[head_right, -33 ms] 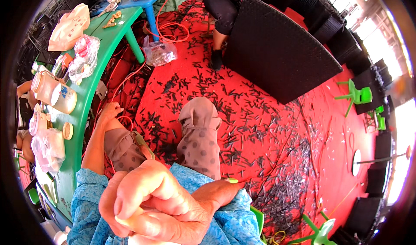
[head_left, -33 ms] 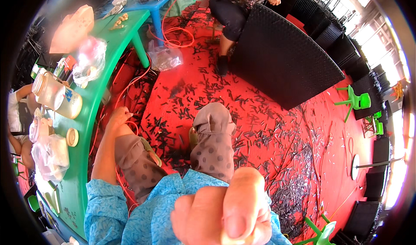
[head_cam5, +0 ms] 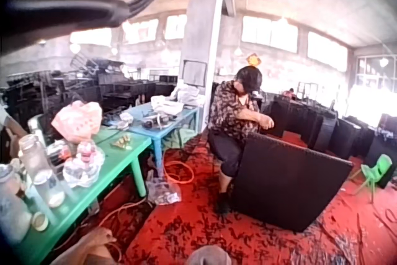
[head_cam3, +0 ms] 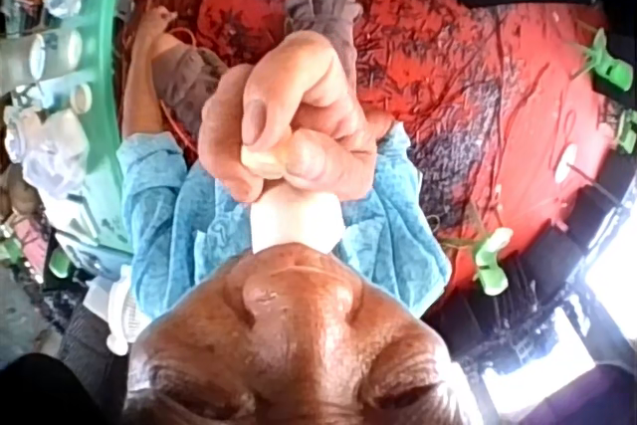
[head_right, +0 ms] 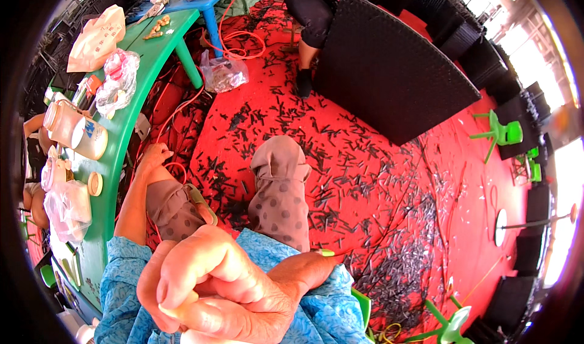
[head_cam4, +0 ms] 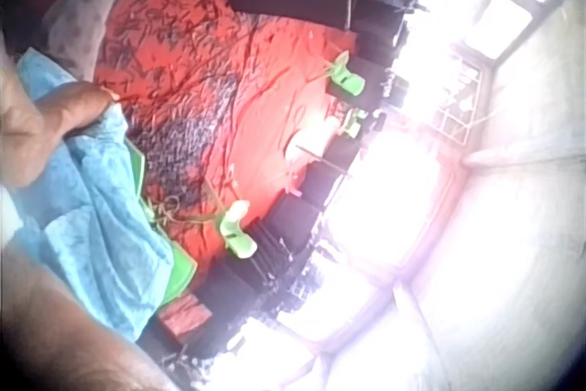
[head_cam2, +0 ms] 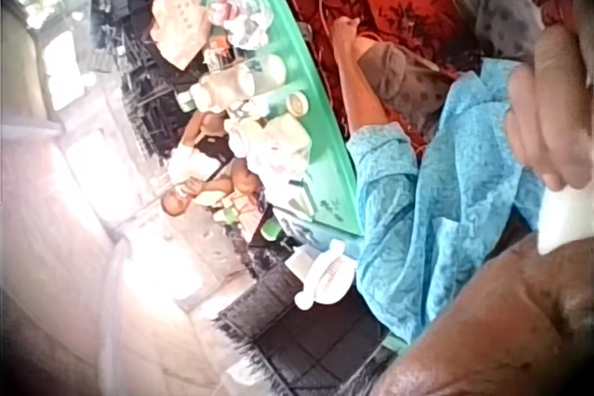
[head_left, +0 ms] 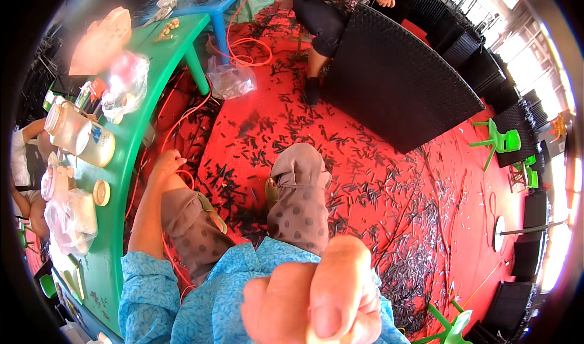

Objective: The person breaks apart a white food item by hand, then picks up a large translucent container and brings it close to the camera before continuing to handle the food.

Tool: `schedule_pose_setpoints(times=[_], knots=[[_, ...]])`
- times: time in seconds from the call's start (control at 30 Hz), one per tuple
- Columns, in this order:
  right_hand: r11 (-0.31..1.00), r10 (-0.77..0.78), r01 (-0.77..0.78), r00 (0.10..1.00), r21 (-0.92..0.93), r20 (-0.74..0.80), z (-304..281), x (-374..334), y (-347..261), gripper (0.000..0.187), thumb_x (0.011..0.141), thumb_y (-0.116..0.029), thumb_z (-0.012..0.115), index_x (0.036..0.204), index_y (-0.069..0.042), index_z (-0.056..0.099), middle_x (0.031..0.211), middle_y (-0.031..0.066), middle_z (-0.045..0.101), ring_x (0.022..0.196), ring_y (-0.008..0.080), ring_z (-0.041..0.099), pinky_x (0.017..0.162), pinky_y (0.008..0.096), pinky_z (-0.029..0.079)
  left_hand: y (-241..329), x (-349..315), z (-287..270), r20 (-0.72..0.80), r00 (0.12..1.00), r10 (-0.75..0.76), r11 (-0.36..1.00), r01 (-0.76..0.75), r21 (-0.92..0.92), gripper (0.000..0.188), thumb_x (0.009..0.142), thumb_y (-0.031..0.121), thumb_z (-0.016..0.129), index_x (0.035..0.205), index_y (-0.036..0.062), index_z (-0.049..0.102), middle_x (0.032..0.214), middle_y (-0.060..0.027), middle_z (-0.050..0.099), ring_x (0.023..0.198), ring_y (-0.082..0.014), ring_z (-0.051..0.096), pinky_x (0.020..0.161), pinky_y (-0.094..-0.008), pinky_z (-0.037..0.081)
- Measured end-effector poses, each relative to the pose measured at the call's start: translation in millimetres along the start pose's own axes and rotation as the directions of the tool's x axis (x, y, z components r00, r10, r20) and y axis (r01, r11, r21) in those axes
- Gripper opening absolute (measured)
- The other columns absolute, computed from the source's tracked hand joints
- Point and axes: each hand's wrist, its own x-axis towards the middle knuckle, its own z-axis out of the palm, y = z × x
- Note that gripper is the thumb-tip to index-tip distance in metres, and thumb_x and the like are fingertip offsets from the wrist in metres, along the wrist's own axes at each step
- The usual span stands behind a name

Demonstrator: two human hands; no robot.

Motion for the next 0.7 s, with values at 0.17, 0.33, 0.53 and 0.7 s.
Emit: schedule_pose_setpoints(times=[0.17,0.33,0.53,0.7], knots=[[0.987,-0.161,0.161,0.987,0.000,-0.013,7.6,-2.4,3.9,0.017,0.081,-0.009,0.053,0.091,-0.001,0.043,0.066,0.0096,0.049,0.044,0.0102,0.046,0.038,0.0213,0.039,5.4,-1.4,-3.6,0.000,1.000,-0.010,1.000,0.010,0.024,0.028,0.069,0.029,0.064,0.077,0.0027,0.061,0.079,-0.0173,0.060,0.078,-0.0313,0.057,0.070,-0.0385,0.043],[0.973,-0.229,0.228,0.970,-0.024,-0.075,17.2,-10.3,5.4,0.013,0.081,-0.007,0.053,0.091,-0.006,0.044,0.063,0.0060,0.049,0.046,0.0094,0.043,0.039,0.0224,0.033,2.5,-2.8,-0.9,-0.048,0.998,0.035,0.999,-0.035,0.014,0.028,0.069,0.029,0.062,0.078,0.0021,0.061,0.075,-0.0174,0.060,0.074,-0.0319,0.058,0.067,-0.0392,0.044],[0.985,-0.173,0.174,0.977,-0.006,-0.128,23.2,-23.6,6.3,0.011,0.084,-0.012,0.053,0.091,-0.010,0.045,0.064,0.0048,0.049,0.053,0.0106,0.041,0.044,0.0235,0.032,4.6,-4.6,-1.6,-0.050,0.999,0.018,1.000,-0.018,0.001,0.025,0.069,0.025,0.064,0.076,0.0014,0.060,0.075,-0.0172,0.060,0.074,-0.0314,0.058,0.067,-0.0384,0.044],[0.966,-0.253,0.252,0.967,0.066,0.011,8.6,-18.4,15.2,0.010,0.085,-0.015,0.052,0.092,-0.012,0.045,0.065,0.0050,0.051,0.053,0.0103,0.041,0.044,0.0234,0.033,-4.8,-1.3,4.2,-0.105,0.991,0.079,0.996,-0.081,-0.020,0.025,0.070,0.025,0.064,0.077,0.0007,0.060,0.076,-0.0165,0.061,0.074,-0.0307,0.058,0.067,-0.0381,0.044]])
